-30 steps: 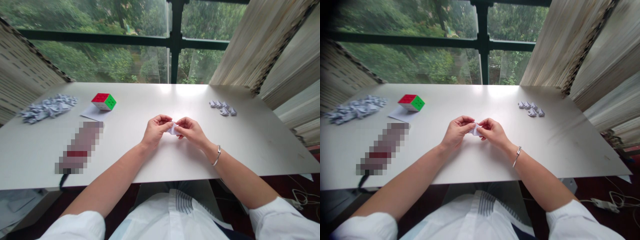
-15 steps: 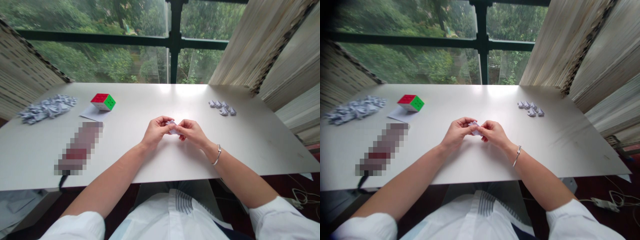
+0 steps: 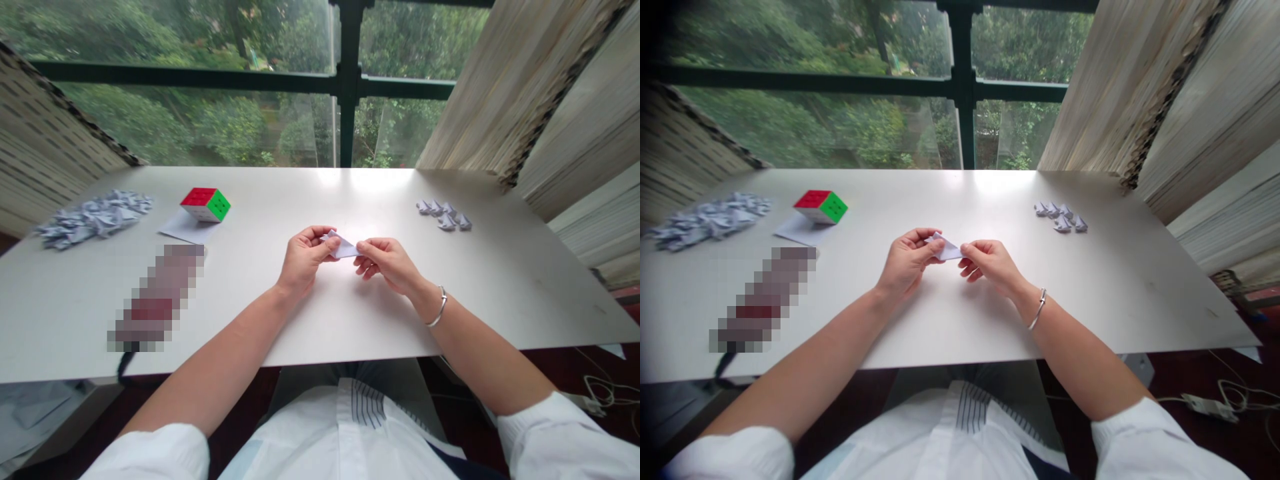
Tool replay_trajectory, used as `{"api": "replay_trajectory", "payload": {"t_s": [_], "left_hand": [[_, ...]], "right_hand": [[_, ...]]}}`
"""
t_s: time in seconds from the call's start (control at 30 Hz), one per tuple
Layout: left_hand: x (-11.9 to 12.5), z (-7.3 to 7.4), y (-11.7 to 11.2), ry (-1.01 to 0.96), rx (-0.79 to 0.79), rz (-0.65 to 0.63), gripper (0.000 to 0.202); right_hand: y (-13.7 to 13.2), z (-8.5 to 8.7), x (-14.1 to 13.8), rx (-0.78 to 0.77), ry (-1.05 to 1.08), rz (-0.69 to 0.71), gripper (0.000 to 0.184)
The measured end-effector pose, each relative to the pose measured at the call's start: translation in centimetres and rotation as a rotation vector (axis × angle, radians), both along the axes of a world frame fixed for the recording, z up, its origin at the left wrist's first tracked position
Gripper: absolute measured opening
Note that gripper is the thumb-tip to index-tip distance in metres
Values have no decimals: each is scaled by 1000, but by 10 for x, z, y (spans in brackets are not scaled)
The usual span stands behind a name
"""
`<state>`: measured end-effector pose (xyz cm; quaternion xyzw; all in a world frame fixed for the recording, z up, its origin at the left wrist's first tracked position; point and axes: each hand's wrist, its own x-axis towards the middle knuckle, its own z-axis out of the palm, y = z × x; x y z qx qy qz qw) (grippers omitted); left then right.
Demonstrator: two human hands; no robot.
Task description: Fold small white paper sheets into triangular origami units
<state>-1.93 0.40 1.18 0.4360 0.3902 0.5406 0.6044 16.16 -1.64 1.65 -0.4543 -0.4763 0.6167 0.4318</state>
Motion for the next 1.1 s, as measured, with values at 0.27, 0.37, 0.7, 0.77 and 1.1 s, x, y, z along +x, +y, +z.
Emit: {"api": "replay_trajectory", "payload": {"t_s": [0.27, 0.37, 0.7, 0.77, 1.1], "left_hand": [[0, 2, -2, 2, -16, -34, 40], [0, 2, -2, 6, -12, -41, 39], [3, 0, -3, 42, 4, -21, 40], [3, -1, -3, 66, 14, -23, 41], [3, 1, -8, 109, 90, -91, 52]], "right_hand": [[-1, 6, 3, 7, -33, 21, 35], [-1, 6, 3, 11, -41, 27, 34], [-1, 6, -2, 61, -108, -3, 24], [-1, 5, -3, 52, -155, -4, 23], [-5, 2, -5, 105, -103, 4, 40]]}}
